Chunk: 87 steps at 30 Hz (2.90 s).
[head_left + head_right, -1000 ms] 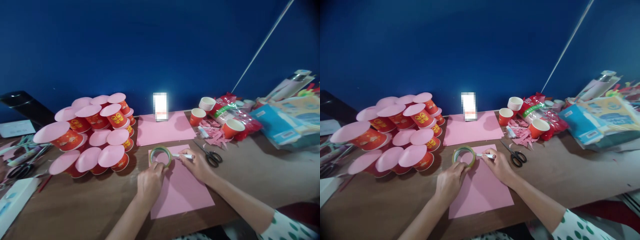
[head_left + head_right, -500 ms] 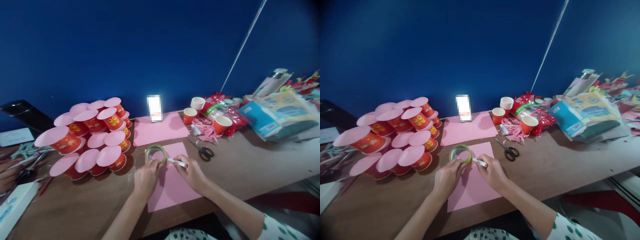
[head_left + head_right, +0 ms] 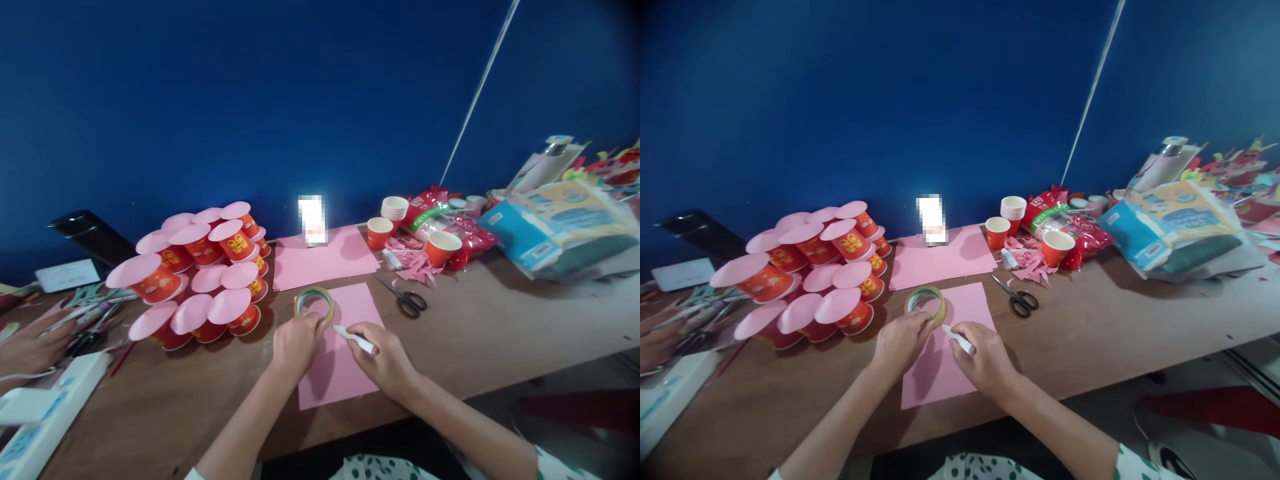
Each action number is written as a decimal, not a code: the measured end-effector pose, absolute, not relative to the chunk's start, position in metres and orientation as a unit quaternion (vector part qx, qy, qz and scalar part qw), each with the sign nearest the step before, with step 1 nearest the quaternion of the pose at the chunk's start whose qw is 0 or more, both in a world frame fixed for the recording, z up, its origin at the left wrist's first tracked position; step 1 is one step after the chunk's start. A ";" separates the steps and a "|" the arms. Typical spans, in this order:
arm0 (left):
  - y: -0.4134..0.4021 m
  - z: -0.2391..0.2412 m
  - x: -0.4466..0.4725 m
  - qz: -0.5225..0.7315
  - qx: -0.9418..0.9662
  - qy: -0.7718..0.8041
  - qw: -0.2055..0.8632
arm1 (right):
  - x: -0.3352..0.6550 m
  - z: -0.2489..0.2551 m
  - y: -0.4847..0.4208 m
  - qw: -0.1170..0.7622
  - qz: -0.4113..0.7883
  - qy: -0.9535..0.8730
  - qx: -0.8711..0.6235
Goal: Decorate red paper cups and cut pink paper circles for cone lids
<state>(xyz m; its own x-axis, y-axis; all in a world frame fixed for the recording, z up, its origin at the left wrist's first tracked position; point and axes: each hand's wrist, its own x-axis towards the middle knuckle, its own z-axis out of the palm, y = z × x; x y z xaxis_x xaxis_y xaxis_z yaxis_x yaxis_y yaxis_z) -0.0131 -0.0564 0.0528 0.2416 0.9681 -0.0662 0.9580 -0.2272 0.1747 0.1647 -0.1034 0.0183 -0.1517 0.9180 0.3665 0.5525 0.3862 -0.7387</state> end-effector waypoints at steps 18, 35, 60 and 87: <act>0.012 0.094 -0.003 -0.169 0.858 0.408 0.262 | 0.087 0.033 -0.120 0.129 -0.058 -0.927 -0.346; 0.007 0.095 -0.009 -0.097 0.832 0.436 0.329 | 0.053 0.008 -0.092 0.107 -0.102 -0.895 -0.420; 0.011 0.088 -0.011 -0.118 0.853 0.410 0.300 | 0.048 0.002 -0.082 0.082 -0.116 -0.890 -0.434; 0.014 0.082 -0.014 -0.119 0.856 0.390 0.317 | 0.100 0.009 -0.104 0.121 -0.015 -0.911 -0.394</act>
<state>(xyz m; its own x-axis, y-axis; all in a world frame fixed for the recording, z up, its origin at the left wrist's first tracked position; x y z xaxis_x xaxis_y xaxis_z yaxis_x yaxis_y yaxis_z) -0.0144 0.0137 0.0817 0.6678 0.5920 -0.4512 0.7431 -0.4952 0.4501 0.0996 -0.1038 0.0090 -0.6603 0.7137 0.2336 0.7213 0.6894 -0.0675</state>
